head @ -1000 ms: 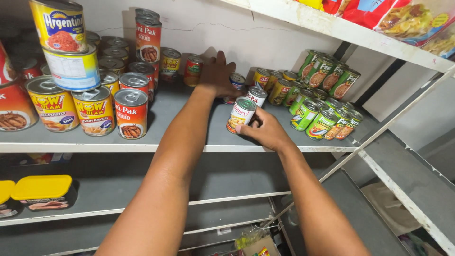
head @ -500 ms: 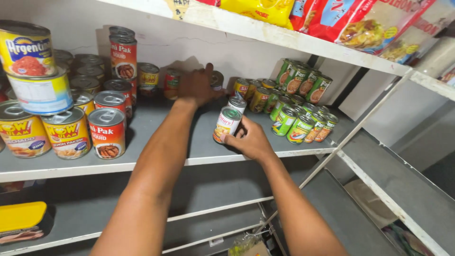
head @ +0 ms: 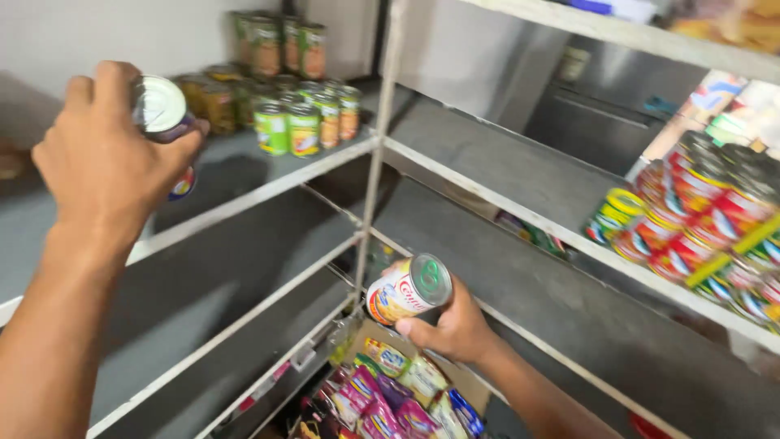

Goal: Organizing and stocking various canned goods on grocery store shelves.

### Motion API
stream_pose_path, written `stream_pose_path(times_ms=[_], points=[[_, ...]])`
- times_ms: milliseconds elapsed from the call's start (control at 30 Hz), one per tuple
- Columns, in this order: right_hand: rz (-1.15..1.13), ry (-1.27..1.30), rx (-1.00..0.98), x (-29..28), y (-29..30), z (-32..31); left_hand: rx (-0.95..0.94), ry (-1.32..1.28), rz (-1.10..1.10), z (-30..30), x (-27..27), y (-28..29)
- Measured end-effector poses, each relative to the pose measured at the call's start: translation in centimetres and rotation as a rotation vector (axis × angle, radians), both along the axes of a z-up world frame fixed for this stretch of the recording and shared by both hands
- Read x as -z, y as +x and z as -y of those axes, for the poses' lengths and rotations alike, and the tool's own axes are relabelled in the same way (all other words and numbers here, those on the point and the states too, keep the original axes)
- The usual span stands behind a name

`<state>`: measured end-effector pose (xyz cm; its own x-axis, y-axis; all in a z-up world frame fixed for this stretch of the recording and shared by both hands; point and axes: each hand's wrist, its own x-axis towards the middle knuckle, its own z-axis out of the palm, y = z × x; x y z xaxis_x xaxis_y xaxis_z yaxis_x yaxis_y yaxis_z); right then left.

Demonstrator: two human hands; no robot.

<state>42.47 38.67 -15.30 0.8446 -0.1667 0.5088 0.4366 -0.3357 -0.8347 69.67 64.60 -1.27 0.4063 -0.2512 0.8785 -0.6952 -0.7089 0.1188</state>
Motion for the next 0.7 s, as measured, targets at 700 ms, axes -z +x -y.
stream_pose_path(times_ms=[700], points=[[0.215,0.416,0.727,1.1,-54.7,17.8,1.422,0.288,-0.465,31.2,2.4,-44.2]])
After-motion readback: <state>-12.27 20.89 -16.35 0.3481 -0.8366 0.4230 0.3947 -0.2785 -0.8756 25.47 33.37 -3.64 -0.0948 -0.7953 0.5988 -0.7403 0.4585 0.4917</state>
